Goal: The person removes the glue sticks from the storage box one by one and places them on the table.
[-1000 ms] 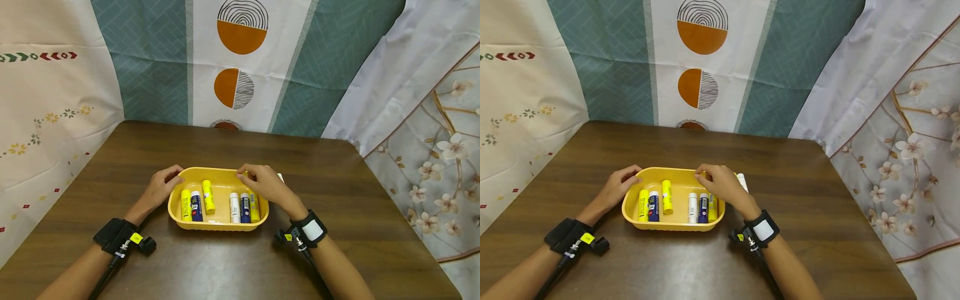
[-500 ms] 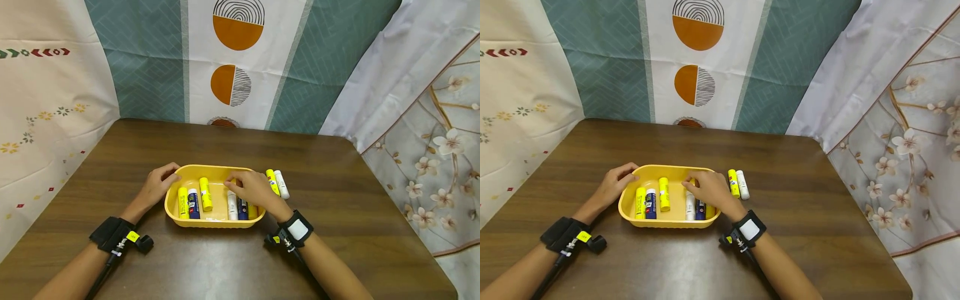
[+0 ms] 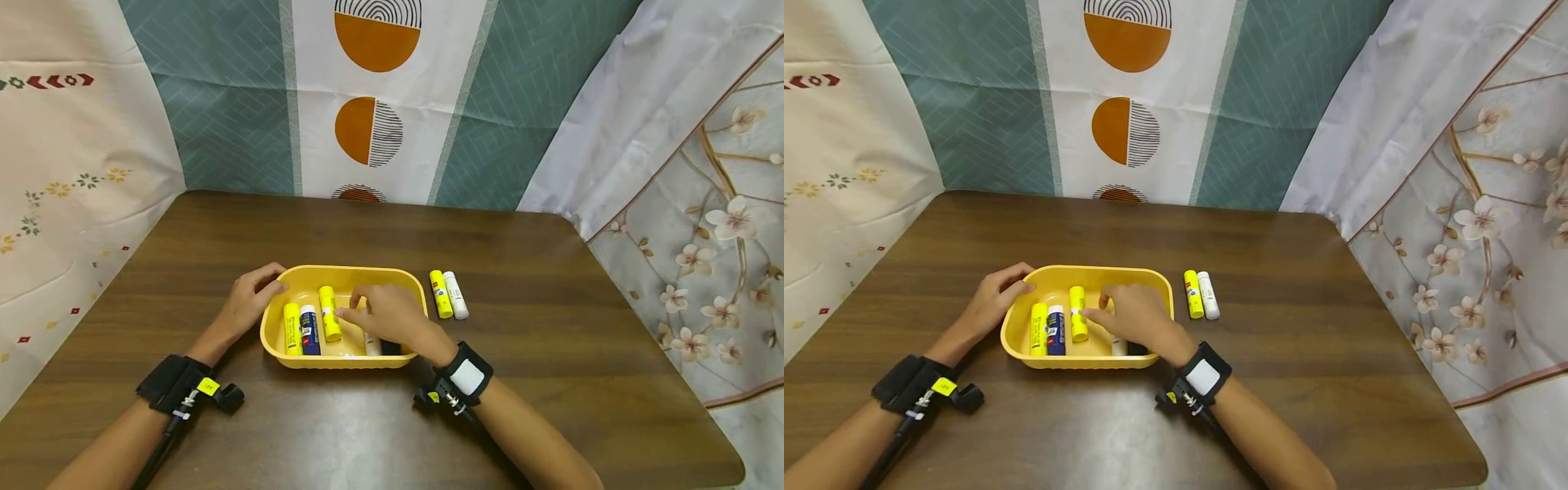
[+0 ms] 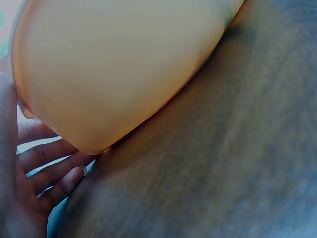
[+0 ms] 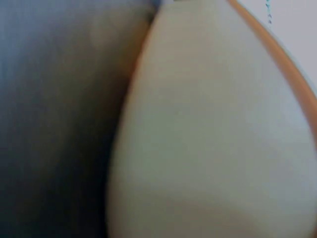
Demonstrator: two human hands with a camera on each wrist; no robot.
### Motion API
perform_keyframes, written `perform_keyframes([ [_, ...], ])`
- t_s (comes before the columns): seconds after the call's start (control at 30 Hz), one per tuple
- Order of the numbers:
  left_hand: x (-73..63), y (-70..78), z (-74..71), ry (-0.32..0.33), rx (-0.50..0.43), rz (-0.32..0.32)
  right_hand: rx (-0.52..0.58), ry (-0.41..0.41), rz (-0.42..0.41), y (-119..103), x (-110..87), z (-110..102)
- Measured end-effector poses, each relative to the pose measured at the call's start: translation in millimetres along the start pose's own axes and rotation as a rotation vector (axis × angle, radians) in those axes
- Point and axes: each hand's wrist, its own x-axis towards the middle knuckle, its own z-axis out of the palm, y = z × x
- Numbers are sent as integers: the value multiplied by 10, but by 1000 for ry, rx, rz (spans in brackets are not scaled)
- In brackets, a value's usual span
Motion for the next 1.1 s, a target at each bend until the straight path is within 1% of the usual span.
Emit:
perform_keyframes([
  [0.13, -2, -6, -9, -1, 2, 0, 10, -9, 7, -116, 6, 55],
  [0.37, 3, -9, -34, -9, 8, -8, -71, -65, 55, -198, 7, 75],
  [0.53, -3, -14, -22, -11, 8, -16, -132, -148, 92, -329, 30, 24],
  [0.63, -5, -7, -11, -12, 13, -21, -175, -188, 81, -416, 36, 39],
  [0.73, 0, 2, -3, -13, 16, -22, -218, -170, 72, -458, 32, 84],
  [0.87, 11, 4, -1, -1, 16, -15, -256, -110, 79, -461, 25, 125],
  [1.0, 1, 1, -21, 12, 20, -14, -258, -65, 80, -465, 32, 144],
  [1.1, -12, -2, -33, 7, 22, -16, -241, -45, 89, -472, 34, 159],
])
